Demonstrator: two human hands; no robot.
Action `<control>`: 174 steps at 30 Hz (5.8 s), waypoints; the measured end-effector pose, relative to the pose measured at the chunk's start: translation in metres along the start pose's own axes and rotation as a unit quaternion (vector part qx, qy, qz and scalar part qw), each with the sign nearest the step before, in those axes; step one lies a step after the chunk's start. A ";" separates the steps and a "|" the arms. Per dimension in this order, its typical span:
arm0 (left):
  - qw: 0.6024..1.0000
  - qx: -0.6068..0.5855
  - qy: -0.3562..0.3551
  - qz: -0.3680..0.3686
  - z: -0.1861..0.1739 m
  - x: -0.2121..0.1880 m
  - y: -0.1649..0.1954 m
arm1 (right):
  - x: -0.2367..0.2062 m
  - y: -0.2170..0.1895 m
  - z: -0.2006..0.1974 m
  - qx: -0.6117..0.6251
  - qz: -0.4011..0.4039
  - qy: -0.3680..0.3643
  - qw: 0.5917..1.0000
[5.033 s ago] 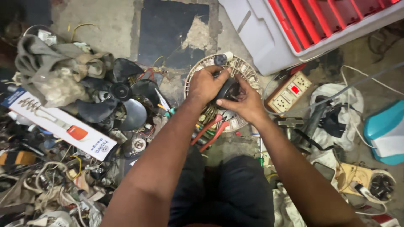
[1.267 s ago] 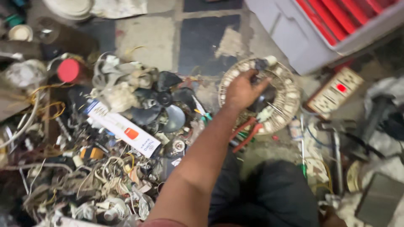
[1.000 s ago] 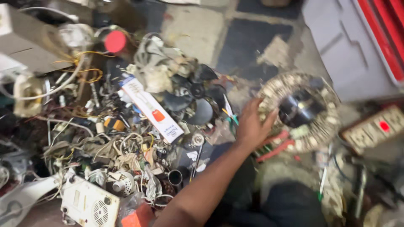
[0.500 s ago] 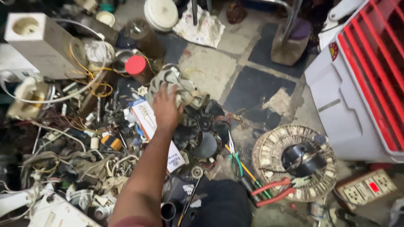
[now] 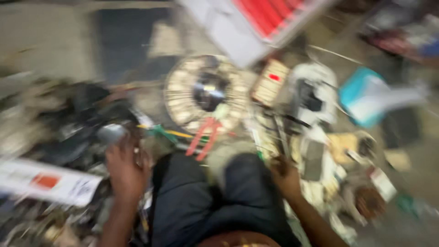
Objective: The person sits on the floor and uses pliers and a hammer to work on a small electric motor. They repeatedly adjust and tap the motor housing while holding it in place on a woven mat.
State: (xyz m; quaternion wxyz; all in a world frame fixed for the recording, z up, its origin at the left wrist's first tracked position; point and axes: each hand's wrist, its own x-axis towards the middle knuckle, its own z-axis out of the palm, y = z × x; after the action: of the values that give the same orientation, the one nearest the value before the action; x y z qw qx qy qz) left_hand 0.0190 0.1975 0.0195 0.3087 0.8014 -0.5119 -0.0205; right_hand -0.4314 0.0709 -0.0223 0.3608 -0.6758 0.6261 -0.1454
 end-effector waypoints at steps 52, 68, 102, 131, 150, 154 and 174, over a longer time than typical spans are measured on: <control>0.975 -0.220 -0.031 -0.012 0.132 0.147 0.095 | -0.056 0.162 -0.079 -0.405 0.086 0.105 0.904; 0.964 -0.258 -0.052 -0.035 0.127 0.149 0.104 | 0.010 0.159 -0.075 -0.268 0.085 0.183 0.942; 0.921 -0.385 -0.020 -0.063 0.139 0.156 0.069 | -0.015 0.169 -0.072 -0.201 0.138 0.204 0.948; 0.910 -0.408 -0.020 -0.068 0.145 0.149 0.059 | -0.019 0.207 -0.049 -0.048 0.179 0.258 0.948; 0.848 -0.504 0.036 -0.162 0.120 0.140 0.086 | 0.012 0.194 -0.046 -0.253 0.259 0.162 0.918; 0.811 -0.573 -0.053 -0.108 0.086 0.109 0.108 | 0.026 0.148 -0.030 -0.116 0.116 0.219 0.962; 0.991 -0.085 -0.072 -0.079 0.111 0.160 0.134 | 0.169 -0.114 0.066 0.339 -0.069 0.023 0.938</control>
State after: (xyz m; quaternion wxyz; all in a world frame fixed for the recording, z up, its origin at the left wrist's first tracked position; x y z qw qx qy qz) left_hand -0.0521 -0.0267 0.0441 0.3355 0.8069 -0.4638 -0.1456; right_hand -0.2749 -0.0747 -0.0347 0.5433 -0.5514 0.4998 -0.3885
